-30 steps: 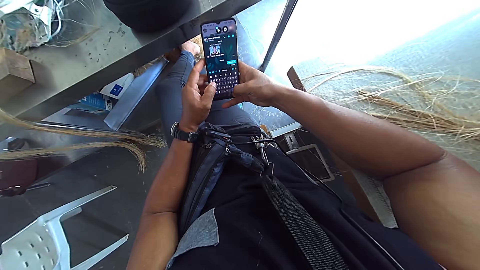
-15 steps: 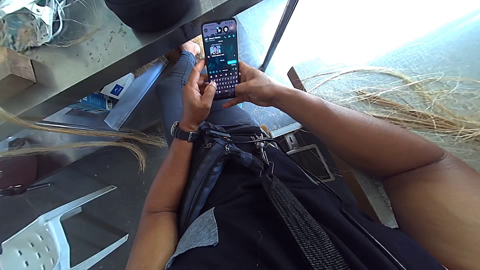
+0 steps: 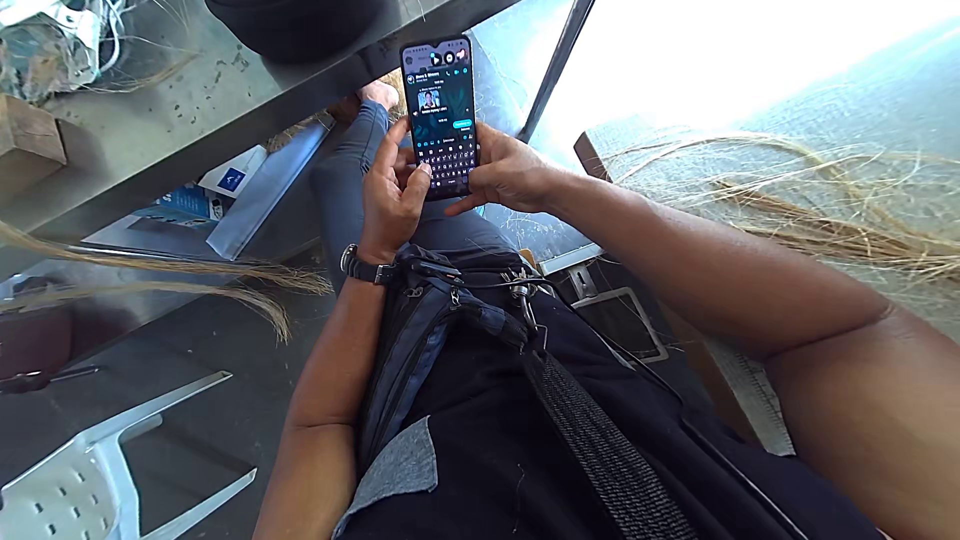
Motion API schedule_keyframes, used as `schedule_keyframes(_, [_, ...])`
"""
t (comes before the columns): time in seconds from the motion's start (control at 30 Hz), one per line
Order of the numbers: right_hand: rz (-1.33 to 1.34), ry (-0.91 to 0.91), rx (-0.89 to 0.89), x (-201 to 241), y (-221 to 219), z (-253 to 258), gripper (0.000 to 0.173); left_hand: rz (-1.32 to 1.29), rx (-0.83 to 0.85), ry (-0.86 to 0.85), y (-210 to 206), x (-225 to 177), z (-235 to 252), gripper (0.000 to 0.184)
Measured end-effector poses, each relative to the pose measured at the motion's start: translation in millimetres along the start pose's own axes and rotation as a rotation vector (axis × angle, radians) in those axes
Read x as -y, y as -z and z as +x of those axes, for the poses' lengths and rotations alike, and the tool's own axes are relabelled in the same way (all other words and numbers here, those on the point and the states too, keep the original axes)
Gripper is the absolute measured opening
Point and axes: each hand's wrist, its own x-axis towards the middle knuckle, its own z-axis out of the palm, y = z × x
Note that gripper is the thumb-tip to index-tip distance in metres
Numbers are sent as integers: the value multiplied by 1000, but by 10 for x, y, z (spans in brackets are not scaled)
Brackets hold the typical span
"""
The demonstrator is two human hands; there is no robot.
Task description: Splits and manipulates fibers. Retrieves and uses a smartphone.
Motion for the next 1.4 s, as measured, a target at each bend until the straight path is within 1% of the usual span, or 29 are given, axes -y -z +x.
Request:
schedule_keyframes(0.2, [-10,-2,3,-3,4,9,72,-32,1,14,0,0,-1,57])
schedule_keyframes(0.5, [-24,-21,-21,11,-11,5,71,-22,7,15,3,3,2,57])
schedule_keyframes(0.9, [1,-7,5,0,-1,10,74,-9,2,10,-1,16,-2,56])
schedule_keyframes(1.17, [8,1,-4,-6,6,13,64,-40,1,6,-6,19,2,55])
schedule_keyframes(1.27, [41,-38,-37,19,-18,8,55,-22,0,1,0,17,6,52])
schedule_keyframes(1.4, [96,-98,-64,69,-35,6,38,9,-3,-12,4,19,14,48])
